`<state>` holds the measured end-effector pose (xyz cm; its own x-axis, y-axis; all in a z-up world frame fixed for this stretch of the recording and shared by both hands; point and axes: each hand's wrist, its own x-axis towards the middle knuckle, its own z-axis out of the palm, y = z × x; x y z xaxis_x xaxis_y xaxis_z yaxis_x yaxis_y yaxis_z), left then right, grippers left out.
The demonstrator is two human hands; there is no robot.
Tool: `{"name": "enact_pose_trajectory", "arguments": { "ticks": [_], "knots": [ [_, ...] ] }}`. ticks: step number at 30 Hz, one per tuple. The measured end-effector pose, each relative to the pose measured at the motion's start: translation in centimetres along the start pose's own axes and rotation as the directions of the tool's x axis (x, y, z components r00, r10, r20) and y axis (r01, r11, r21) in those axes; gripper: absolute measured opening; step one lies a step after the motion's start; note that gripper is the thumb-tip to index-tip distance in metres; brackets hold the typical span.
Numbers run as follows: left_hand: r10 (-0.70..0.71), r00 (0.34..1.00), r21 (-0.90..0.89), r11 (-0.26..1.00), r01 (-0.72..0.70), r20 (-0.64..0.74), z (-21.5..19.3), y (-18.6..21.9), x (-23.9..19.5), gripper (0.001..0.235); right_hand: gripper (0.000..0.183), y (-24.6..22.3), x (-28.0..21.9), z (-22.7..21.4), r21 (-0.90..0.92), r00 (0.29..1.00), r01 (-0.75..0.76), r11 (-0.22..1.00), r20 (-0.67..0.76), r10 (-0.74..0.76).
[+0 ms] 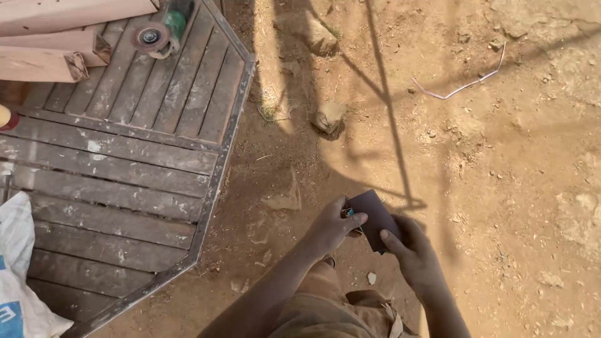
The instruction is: Sanding a wooden plank by hand using a piece of sandpaper
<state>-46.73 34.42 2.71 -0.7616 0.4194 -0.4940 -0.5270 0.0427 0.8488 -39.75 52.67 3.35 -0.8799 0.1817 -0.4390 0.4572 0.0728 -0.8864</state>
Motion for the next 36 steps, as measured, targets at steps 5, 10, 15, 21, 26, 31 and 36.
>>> {"name": "enact_pose_trajectory", "arguments": {
  "ticks": [5,10,15,21,26,31,36],
  "knots": [
    [0.133,0.988,0.21,0.971,-0.114,-0.082,-0.3,6.3,6.6,0.02,0.044,-3.6,9.8,-2.2,0.14,0.998,-0.045,0.989,0.042,0.039],
    [0.101,0.976,0.242,0.969,-0.053,-0.192,-1.2,9.7,15.3,0.047,0.026,-5.5,22.1,-4.9,-0.024,0.976,0.016,1.0,0.217,-0.01],
    [0.134,0.969,0.121,0.987,-0.11,-0.207,0.1,11.9,28.2,0.019,0.035,-8.1,35.9,-9.8,-0.153,0.942,-0.006,0.988,0.332,0.057],
    [0.11,0.908,0.0,0.993,-0.12,-0.403,0.5,18.9,39.5,0.044,0.029,-19.0,48.0,-12.1,-0.027,0.893,-0.067,0.997,0.443,0.072],
    [0.076,0.866,-0.186,0.964,-0.19,-0.493,-4.3,23.2,45.0,0.048,0.056,-27.9,57.3,-8.6,-0.139,0.762,0.099,0.985,0.648,0.015],
    [0.079,0.823,-0.35,0.879,-0.324,-0.562,-7.9,29.7,49.4,0.073,0.051,-32.1,65.6,-3.8,-0.135,0.722,0.17,0.976,0.691,-0.031],
    [0.022,0.79,-0.431,0.828,-0.358,-0.613,-14.3,33.2,59.2,0.069,0.041,-37.0,76.1,-0.3,-0.229,0.742,0.232,0.945,0.67,-0.02]
  ]
}}
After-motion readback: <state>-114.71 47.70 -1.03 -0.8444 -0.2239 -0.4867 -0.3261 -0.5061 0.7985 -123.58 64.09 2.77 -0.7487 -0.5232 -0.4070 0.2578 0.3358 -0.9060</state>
